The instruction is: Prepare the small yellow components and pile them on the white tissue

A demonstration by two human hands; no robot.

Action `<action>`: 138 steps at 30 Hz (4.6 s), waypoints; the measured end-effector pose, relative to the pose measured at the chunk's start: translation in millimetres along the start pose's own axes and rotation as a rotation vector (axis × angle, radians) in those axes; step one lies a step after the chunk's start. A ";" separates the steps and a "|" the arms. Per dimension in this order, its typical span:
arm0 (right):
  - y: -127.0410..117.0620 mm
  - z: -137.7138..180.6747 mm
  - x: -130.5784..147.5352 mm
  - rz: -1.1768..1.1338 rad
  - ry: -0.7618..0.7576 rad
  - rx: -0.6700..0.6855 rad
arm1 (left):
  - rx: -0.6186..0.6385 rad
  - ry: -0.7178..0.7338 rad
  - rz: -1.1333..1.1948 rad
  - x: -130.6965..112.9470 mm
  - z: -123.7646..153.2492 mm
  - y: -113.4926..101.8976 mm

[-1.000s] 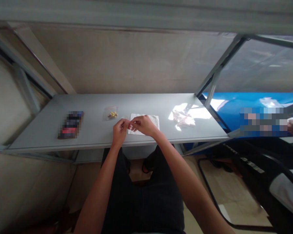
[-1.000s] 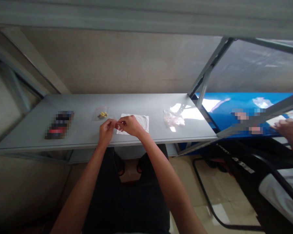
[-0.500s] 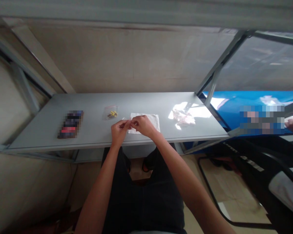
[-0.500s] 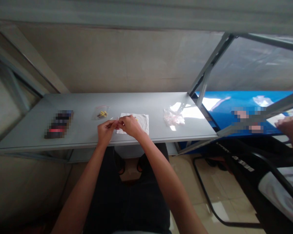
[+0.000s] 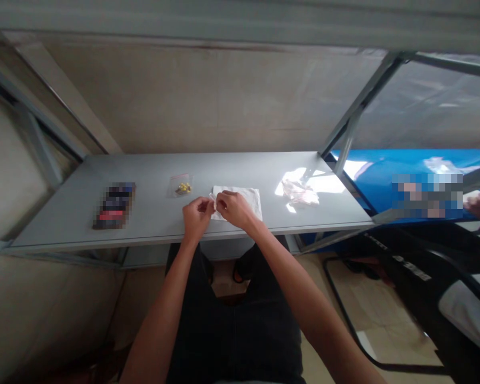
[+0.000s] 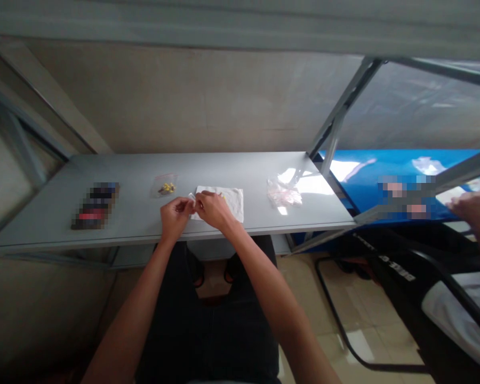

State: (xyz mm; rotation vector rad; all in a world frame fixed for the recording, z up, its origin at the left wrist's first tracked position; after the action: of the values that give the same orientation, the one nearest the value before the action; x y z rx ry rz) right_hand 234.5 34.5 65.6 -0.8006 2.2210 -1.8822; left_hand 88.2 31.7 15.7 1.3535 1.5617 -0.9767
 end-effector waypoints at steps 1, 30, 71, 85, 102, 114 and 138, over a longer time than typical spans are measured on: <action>-1.0 1.0 0.5 0.041 0.020 -0.013 | -0.006 0.060 -0.094 -4.4 0.3 -0.3; 2.1 -18.2 -46.6 -1.097 0.046 -0.184 | -0.058 -0.335 0.524 1.7 -36.4 2.7; -46.3 71.5 -194.9 -0.538 0.671 -0.821 | 0.013 0.062 -0.194 16.0 -26.2 1.3; -59.0 96.1 -162.8 0.219 0.657 -0.725 | -0.216 0.169 -0.723 -1.4 -24.8 -10.4; 22.0 45.8 -131.2 -0.556 0.656 -0.723 | -0.253 0.091 -0.656 9.8 -16.5 -21.8; 14.5 43.9 -117.2 -0.477 0.572 -0.683 | -0.601 0.167 -0.338 11.9 -19.8 -51.2; -23.4 2.3 -50.5 -0.740 0.076 -0.272 | -0.322 -0.011 0.429 -16.9 -15.6 7.3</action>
State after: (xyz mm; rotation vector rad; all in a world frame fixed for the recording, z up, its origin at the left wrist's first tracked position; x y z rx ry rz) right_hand 285.8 53.9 75.1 -1.8296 2.4698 -1.8845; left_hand 95.2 41.2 36.8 1.3675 1.2779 -0.4475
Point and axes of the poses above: each hand's wrist, its own z-axis away from the middle knuckle, its own y-axis out of the palm, x = y × z, the point moved 4 cm from there along -z, towards the middle knuckle, and after that the axes turned 9 degrees about z, right-handed, at the moved point
